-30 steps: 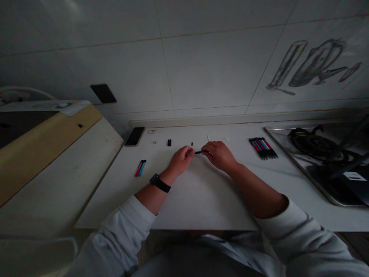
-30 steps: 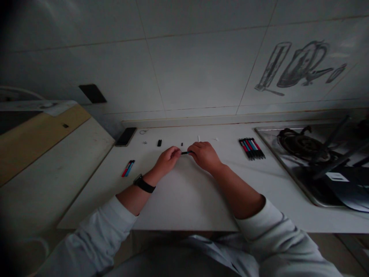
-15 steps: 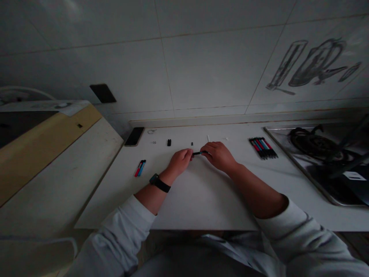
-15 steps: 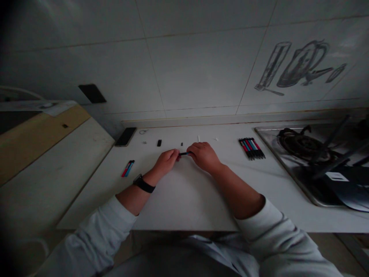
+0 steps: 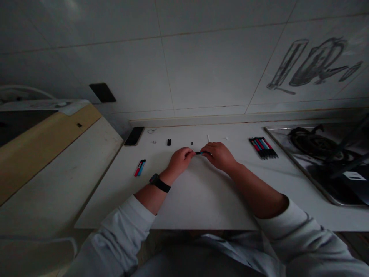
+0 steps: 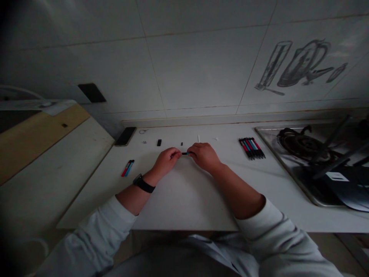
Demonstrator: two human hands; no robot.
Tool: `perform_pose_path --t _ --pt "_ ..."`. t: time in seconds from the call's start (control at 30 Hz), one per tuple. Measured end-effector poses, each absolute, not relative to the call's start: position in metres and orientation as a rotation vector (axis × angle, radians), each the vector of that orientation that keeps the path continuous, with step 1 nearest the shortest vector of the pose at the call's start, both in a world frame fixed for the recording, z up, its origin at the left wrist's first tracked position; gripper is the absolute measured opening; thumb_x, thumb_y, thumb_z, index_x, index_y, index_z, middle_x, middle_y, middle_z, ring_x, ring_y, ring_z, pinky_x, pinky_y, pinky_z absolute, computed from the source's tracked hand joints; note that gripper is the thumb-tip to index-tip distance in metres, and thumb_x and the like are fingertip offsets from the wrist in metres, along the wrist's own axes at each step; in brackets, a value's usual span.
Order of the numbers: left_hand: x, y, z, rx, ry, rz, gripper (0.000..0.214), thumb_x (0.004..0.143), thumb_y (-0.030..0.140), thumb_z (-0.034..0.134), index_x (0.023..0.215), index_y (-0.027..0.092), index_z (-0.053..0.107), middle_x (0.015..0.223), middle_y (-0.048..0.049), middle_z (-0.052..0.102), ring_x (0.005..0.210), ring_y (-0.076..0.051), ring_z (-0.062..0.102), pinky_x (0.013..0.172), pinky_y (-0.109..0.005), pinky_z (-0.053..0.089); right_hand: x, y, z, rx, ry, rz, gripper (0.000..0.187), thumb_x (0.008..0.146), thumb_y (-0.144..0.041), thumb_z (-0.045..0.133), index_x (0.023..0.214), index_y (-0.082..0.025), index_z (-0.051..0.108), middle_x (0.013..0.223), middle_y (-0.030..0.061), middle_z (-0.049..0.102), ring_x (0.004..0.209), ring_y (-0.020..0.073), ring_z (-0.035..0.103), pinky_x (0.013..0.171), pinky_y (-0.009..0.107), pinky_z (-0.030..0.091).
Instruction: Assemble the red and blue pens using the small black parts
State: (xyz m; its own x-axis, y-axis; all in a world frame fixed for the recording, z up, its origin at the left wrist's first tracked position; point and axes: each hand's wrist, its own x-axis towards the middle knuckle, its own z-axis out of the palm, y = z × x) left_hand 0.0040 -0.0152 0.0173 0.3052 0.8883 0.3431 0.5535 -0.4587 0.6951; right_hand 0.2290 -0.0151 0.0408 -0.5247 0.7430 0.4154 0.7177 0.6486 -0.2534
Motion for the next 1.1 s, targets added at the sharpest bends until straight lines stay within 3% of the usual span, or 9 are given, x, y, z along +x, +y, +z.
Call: perform_pose_path --t 0.2,0.5,1.1 --pt "0.0041 -0.0133 0.0129 2.071 1.262 1.032 0.004 0.092 0.023 0.067 0.093 0.019 0.069 0.091 -0.0038 0.072 0.083 -0.017 0.064 0.077 -0.029 0.050 0.2289 -0.0166 0.0439 -1.128 -2.361 0.057 0.016 0.097 -0.023 0.061 0.101 -0.020 0.076 0.097 0.0079 0.076 0.089 0.0216 0.067 0.083 0.033 0.042" --pt "0.0041 -0.0159 0.0156 2.203 1.250 0.912 0.035 0.104 0.035 0.049 0.078 0.018 0.067 0.080 -0.0028 0.068 0.078 -0.017 0.061 0.075 -0.030 0.046 0.2270 -0.0190 0.0452 -1.089 -2.392 -0.007 0.016 0.098 -0.023 0.061 0.102 -0.021 0.076 0.099 0.0085 0.075 0.090 0.0216 0.065 0.085 0.034 0.040" --pt "0.0036 -0.0169 0.0226 2.174 1.286 1.051 0.005 0.090 0.017 0.070 0.093 0.019 0.073 0.096 -0.0048 0.072 0.088 -0.018 0.065 0.085 -0.032 0.052 0.2286 -0.0214 0.0479 -1.106 -2.365 0.033 0.022 0.100 -0.026 0.058 0.106 -0.022 0.078 0.103 0.0094 0.076 0.093 0.0227 0.068 0.088 0.035 0.045"
